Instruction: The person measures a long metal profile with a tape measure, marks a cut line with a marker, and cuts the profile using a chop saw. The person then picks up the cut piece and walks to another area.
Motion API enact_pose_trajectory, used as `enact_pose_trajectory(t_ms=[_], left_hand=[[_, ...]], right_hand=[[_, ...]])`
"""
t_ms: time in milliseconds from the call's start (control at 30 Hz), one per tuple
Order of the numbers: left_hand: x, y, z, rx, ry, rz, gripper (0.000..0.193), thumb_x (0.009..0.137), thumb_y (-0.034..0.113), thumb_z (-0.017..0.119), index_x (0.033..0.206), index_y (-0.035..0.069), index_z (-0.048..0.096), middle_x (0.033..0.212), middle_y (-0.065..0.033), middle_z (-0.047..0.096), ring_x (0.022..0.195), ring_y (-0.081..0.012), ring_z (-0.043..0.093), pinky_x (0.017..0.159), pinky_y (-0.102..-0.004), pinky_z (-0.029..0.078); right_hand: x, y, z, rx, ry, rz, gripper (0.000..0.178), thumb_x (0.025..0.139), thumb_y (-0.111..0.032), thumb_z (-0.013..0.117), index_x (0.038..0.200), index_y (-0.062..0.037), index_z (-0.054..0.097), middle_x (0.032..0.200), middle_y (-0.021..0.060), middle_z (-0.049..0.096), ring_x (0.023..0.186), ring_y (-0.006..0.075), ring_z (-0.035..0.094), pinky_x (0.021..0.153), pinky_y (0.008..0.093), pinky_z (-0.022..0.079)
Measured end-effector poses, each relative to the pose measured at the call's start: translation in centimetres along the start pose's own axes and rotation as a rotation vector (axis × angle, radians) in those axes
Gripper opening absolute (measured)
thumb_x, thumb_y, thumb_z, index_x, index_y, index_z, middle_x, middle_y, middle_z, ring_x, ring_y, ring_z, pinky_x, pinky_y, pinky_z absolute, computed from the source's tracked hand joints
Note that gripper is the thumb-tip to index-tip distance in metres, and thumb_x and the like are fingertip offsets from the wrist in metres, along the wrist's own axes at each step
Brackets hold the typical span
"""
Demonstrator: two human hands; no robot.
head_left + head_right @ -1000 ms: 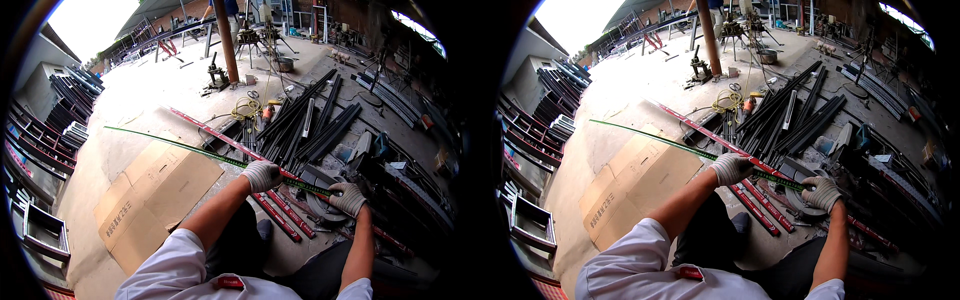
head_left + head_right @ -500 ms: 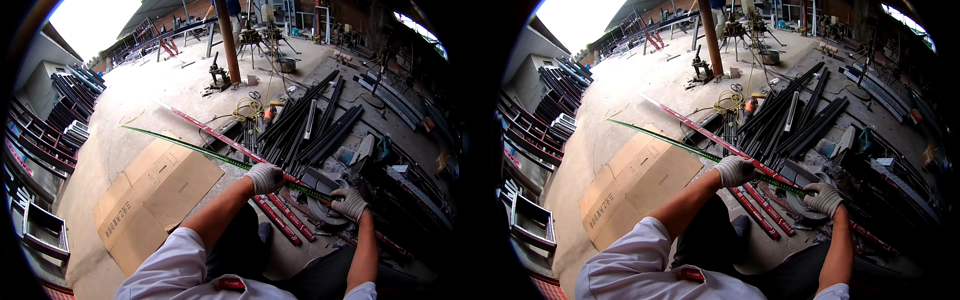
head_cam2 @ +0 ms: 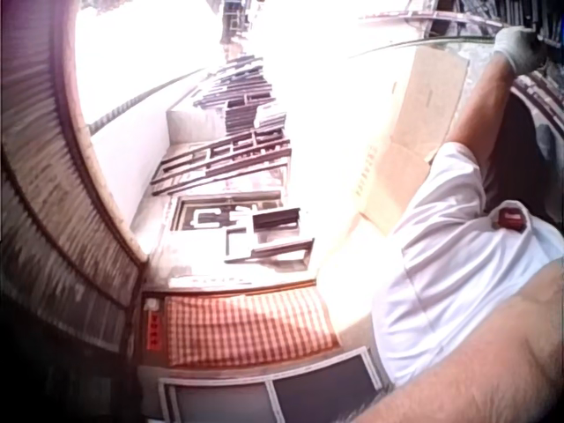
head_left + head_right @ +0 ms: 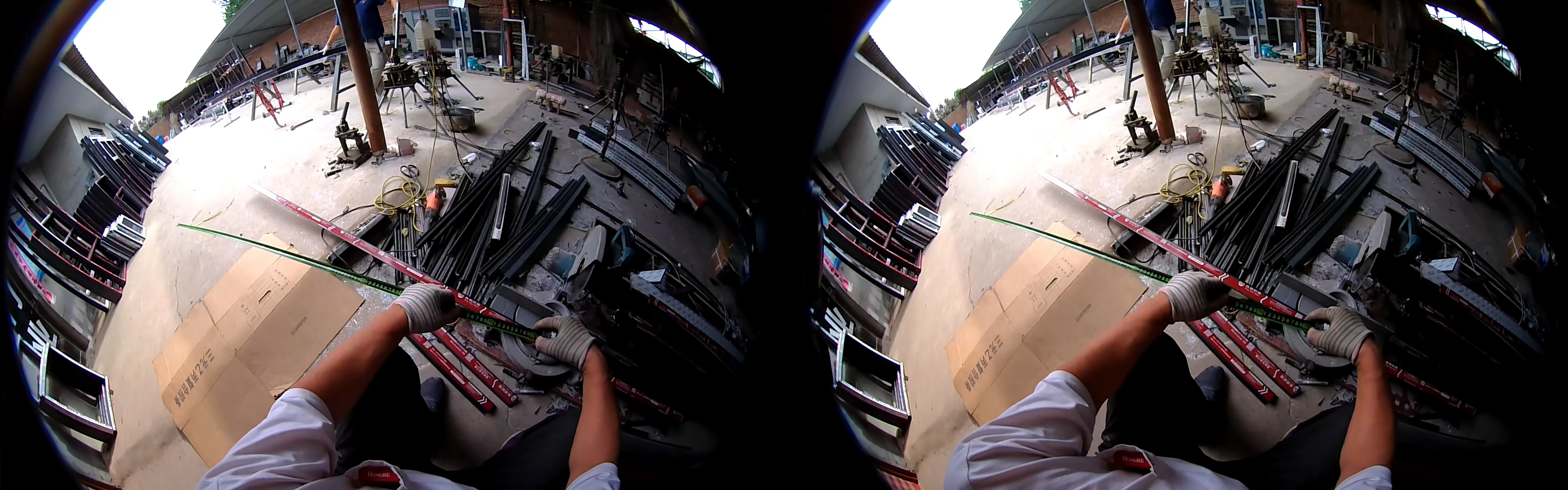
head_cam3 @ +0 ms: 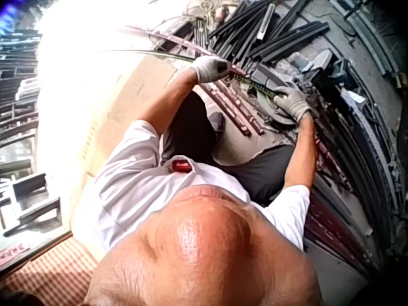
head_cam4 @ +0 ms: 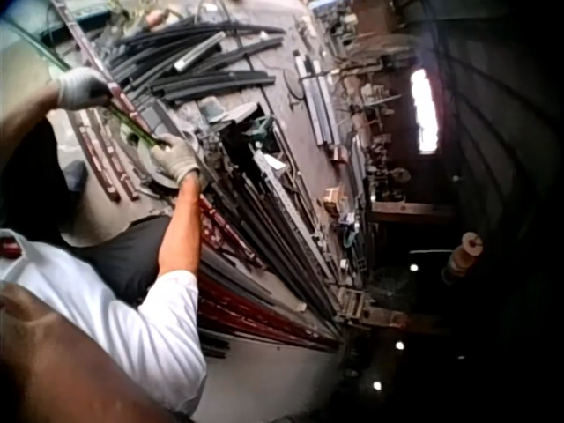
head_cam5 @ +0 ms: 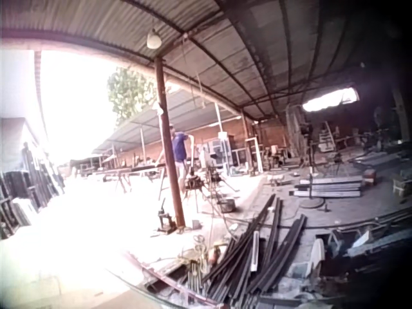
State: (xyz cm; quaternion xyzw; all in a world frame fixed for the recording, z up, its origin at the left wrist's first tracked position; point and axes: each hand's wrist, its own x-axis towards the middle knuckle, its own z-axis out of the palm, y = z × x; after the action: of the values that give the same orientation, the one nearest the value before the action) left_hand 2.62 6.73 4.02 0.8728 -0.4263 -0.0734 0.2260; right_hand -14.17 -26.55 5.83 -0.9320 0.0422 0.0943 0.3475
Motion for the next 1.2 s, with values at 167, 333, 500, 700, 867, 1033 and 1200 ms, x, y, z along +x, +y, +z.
enact_pose_trajectory(t_ms=[167, 333, 500, 700, 867, 1033, 1200], left_hand=[[-0.1, 0.1, -0.1, 0.016, -0.007, -0.004, 0.024, 0.094, 0.028, 0.067, 0.102, 0.007, 0.073, 0.088, -0.0180, 0.072, 0.081, -0.0384, 0.070, 0.073, -0.0429, 0.056], [-0.1, -0.2, 0.3, 0.015, 0.007, 0.009, 0.023, 0.094, 0.029, 0.067, 0.102, 0.008, 0.073, 0.088, -0.0182, 0.071, 0.081, -0.0385, 0.070, 0.073, -0.0430, 0.056], [-0.2, -0.6, 0.6, -0.002, 0.004, -0.011, 0.023, 0.094, 0.029, 0.068, 0.103, 0.008, 0.073, 0.086, -0.0174, 0.071, 0.078, -0.0382, 0.068, 0.071, -0.0428, 0.056], [-0.3, 0.4, 0.2, -0.030, -0.010, -0.013, 0.030, 0.094, 0.033, 0.068, 0.104, 0.006, 0.073, 0.086, -0.0195, 0.071, 0.078, -0.0395, 0.069, 0.072, -0.0433, 0.056], [-0.3, 0.3, 0.4, 0.001, 0.001, 0.002, 0.027, 0.094, 0.032, 0.067, 0.099, 0.006, 0.072, 0.085, -0.0189, 0.070, 0.079, -0.0401, 0.069, 0.072, -0.0435, 0.056], [-0.3, 0.3, 0.3, -0.031, -0.008, -0.006, 0.027, 0.093, 0.032, 0.067, 0.099, 0.006, 0.072, 0.085, -0.0196, 0.070, 0.081, -0.0401, 0.068, 0.073, -0.0441, 0.055], [-0.3, 0.1, 0.0, 0.032, -0.013, -0.014, 0.029, 0.094, 0.034, 0.067, 0.099, 0.007, 0.073, 0.084, -0.0188, 0.070, 0.078, -0.0389, 0.069, 0.071, -0.0446, 0.055]], right_hand=[[-0.4, -0.7, -0.2, -0.023, 0.001, -0.022, 0.051, 0.076, -0.034, 0.072, 0.120, -0.0085, 0.076, 0.110, 0.0203, 0.076, 0.106, 0.0326, 0.072, 0.097, 0.0387, 0.054], [-0.5, -1.0, -0.3, -0.022, -0.005, -0.008, 0.051, 0.076, -0.034, 0.071, 0.119, -0.0077, 0.076, 0.110, 0.0198, 0.076, 0.106, 0.0327, 0.072, 0.097, 0.0388, 0.054], [-0.4, -0.7, 0.0, 0.011, -0.007, 0.007, 0.052, 0.075, -0.036, 0.072, 0.119, -0.0072, 0.076, 0.112, 0.0199, 0.076, 0.107, 0.0315, 0.072, 0.097, 0.0389, 0.054], [-0.9, -0.6, 0.0, 0.054, -0.007, -0.002, 0.050, 0.076, -0.036, 0.074, 0.117, -0.0073, 0.077, 0.102, 0.0198, 0.077, 0.097, 0.0314, 0.074, 0.091, 0.0363, 0.056], [-0.5, -0.2, 0.2, -0.022, 0.053, -0.058, 0.051, 0.075, -0.034, 0.074, 0.117, -0.0051, 0.076, 0.104, 0.0201, 0.076, 0.102, 0.0308, 0.074, 0.095, 0.0356, 0.055], [-0.8, -0.2, 0.2, -0.036, -0.001, -0.030, 0.052, 0.074, -0.035, 0.073, 0.116, -0.0055, 0.076, 0.108, 0.0198, 0.076, 0.104, 0.0334, 0.073, 0.096, 0.0383, 0.055], [-0.3, -0.1, 0.4, -0.033, 0.007, -0.013, 0.050, 0.074, -0.035, 0.073, 0.115, -0.0053, 0.077, 0.108, 0.0202, 0.076, 0.104, 0.0310, 0.073, 0.095, 0.0376, 0.056]])
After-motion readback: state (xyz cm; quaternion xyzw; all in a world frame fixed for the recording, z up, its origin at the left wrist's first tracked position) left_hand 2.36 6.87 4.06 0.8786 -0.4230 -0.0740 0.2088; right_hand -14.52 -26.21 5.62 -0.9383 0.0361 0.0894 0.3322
